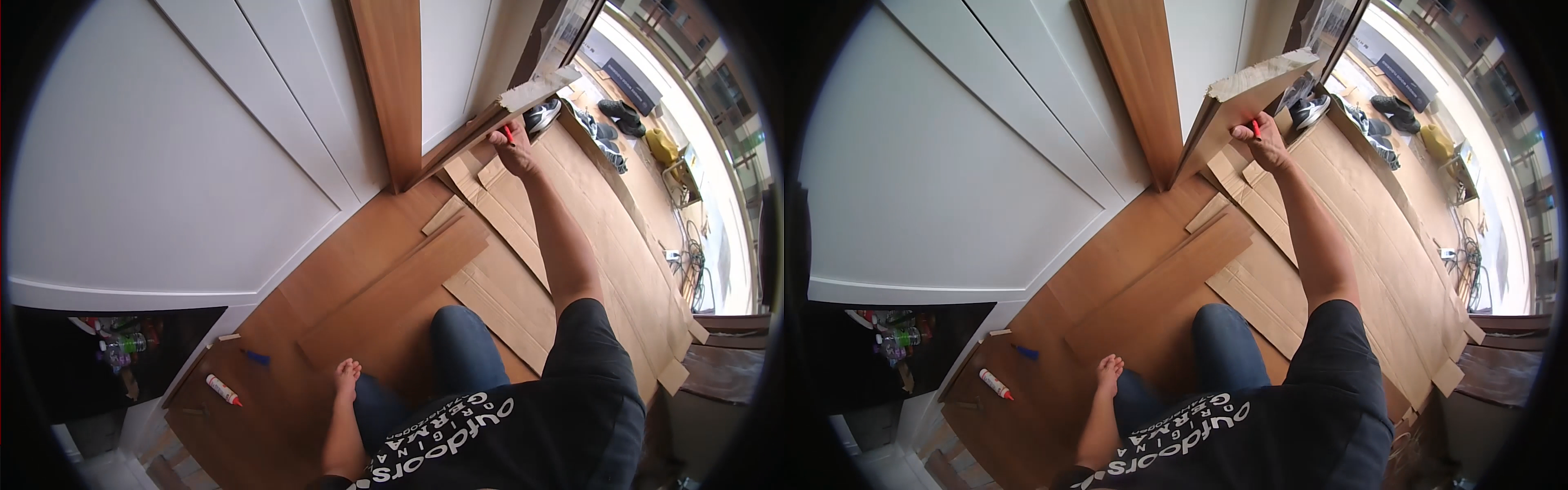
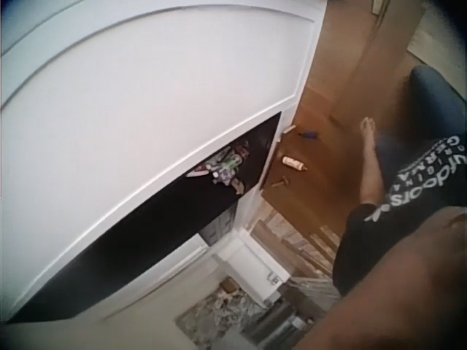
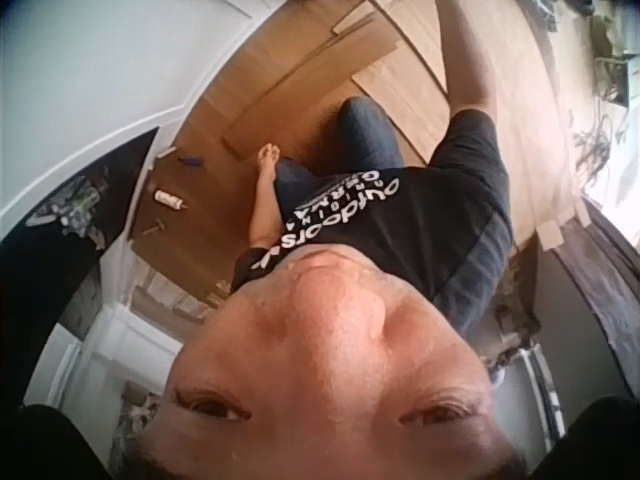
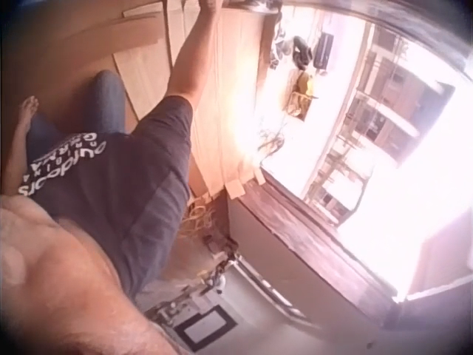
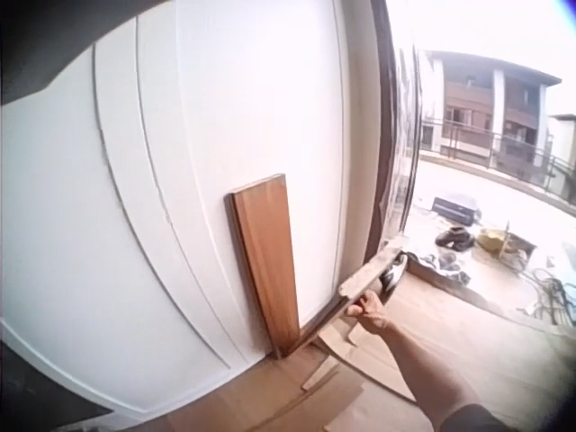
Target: The person measures and cuts a laminate floor plank using a saw, then fits it into place on the subfloor, securing it with a hammer and marking the next piece for installation.
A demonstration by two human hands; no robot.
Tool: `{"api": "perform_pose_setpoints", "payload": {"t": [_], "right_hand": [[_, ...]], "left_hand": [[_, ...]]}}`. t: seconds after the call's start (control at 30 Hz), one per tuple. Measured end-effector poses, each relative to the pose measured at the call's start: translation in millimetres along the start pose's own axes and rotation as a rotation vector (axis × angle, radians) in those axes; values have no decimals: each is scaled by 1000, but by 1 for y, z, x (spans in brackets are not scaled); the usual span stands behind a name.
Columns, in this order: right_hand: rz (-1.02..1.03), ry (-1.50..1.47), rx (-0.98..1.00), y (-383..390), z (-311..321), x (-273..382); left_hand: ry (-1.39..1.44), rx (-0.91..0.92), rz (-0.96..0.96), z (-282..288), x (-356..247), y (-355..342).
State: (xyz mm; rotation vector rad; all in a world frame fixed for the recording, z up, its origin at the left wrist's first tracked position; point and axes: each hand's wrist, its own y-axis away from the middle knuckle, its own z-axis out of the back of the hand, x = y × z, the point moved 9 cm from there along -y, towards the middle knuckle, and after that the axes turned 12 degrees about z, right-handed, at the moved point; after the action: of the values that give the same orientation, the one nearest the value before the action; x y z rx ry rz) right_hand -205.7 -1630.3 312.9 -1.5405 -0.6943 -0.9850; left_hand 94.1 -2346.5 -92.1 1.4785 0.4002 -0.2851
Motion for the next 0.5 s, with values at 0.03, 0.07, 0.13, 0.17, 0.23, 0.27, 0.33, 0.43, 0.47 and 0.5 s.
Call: {"api": "perform_pose_setpoints", "payload": {"t": [0.03, 0.07, 0.13, 0.17, 0.23, 0.27, 0.33, 0.43, 0.47, 0.5], "right_hand": [[102, -68, -7, 18, -13, 18], [209, -137, -7, 34, -28, 44], [488, -228, 1, 68, -52, 106], [566, -194, -33, 87, -37, 124], [633, -201, -75, 127, -35, 157], [582, -317, -182, 145, -33, 177], [450, -524, -331, 178, -9, 200], [239, -759, -496, 223, -12, 205], [129, -817, -562, 238, -20, 202], [-1, -1043, -488, 255, -22, 185]], "left_hand": [[-56, 9, 22, -2, -1, 5], [-120, 3, -4, -9, -10, 12], [-189, 19, -99, -28, -34, 32], [-195, 55, -163, -52, -50, 45], [-302, 70, -406, -75, -93, 78], [-385, 19, -545, -84, -109, 100], [-547, -62, -818, -151, -148, 172], [-878, -331, -1299, -214, -192, 314], [-942, -358, -1370, -226, -198, 344], [-994, -386, -1449, -238, -204, 370]]}}
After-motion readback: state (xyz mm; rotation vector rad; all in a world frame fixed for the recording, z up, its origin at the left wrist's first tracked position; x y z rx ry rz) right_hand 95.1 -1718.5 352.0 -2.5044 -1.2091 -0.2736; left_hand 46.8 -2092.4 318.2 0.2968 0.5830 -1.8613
